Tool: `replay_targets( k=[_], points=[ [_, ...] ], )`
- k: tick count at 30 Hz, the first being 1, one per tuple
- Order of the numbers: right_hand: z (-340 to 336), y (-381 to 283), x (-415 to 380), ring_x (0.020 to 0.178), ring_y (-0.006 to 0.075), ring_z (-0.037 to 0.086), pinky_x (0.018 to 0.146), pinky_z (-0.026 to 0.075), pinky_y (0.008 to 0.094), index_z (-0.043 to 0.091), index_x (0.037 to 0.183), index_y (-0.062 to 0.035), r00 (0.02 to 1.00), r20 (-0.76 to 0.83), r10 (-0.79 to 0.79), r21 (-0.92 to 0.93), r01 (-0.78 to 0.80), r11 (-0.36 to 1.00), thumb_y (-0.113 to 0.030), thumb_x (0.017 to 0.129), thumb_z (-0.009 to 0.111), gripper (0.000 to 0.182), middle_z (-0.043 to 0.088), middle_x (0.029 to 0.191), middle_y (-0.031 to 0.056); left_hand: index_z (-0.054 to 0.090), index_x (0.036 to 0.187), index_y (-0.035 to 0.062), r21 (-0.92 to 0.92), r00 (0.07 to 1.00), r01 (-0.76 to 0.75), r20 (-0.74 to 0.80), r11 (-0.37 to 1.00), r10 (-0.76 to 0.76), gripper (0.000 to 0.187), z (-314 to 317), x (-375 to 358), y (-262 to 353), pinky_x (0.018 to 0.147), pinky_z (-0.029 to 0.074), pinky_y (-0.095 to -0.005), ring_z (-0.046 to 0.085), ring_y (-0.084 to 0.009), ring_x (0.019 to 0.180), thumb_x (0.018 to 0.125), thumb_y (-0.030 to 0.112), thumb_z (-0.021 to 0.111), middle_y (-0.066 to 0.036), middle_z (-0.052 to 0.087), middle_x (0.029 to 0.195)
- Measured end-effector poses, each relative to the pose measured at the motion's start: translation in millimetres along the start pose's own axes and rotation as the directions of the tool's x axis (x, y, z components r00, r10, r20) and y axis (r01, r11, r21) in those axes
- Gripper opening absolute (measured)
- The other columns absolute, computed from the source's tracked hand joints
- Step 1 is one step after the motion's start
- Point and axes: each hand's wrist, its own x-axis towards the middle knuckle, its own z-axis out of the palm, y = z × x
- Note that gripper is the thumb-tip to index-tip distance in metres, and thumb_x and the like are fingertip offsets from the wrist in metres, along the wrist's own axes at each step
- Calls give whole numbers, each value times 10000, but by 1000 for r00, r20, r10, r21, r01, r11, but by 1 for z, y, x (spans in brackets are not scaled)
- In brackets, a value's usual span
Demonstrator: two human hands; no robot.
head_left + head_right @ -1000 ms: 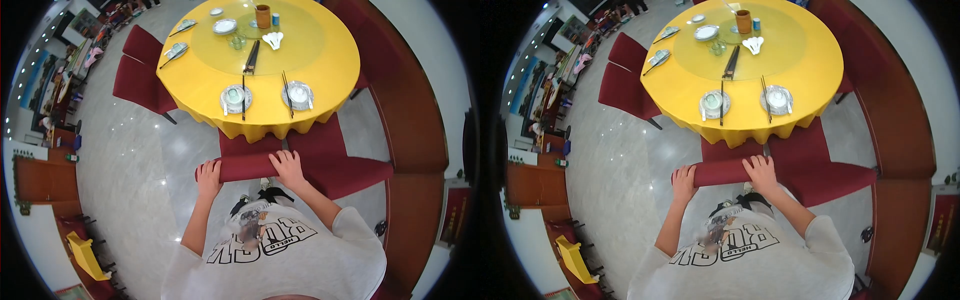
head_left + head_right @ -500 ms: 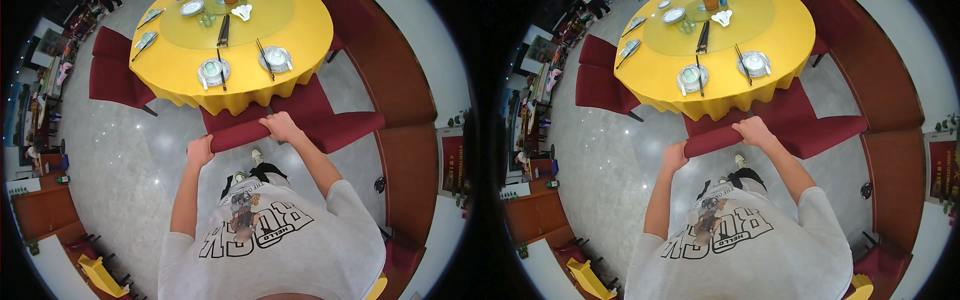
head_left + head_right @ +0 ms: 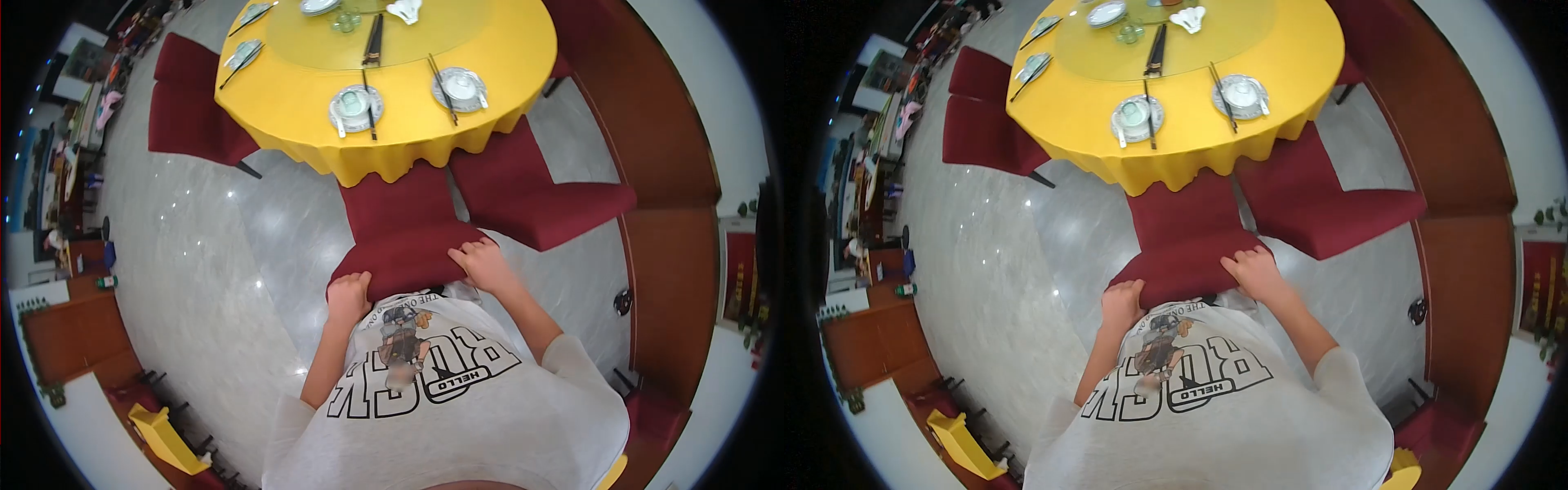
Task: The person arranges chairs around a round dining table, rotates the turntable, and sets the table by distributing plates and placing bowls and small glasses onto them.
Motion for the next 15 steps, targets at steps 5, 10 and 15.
replay_targets(
  k=[5,10,15],
  points=[
    [-9,-5,-1,1064,263,573,979,408,472,589,1220,-106,997,-79,21,121,-11,993,-169,561,803,696,590,1083,95,623,985,76,-46,999,52,14,998,-51,413,-6,-4,5,814,505,-396,641,-277,893,580,67,705,-100,648,923],
    [-10,-2,5,1095,263,569,982,410,453,571,1247,-116,997,-67,-31,110,39,993,-217,567,830,735,590,1146,91,632,1105,67,-101,993,101,-56,990,-107,532,-7,-3,11,940,451,-409,600,-261,1042,584,87,732,-89,638,1077],
    [-26,-13,13,1115,263,557,971,419,427,520,1314,-136,997,51,-64,48,61,997,-246,586,840,803,567,1196,87,610,1153,67,-104,991,75,-98,992,-85,587,-10,-9,11,966,421,-417,573,-271,1090,585,120,748,-90,610,1148]
  ],
)
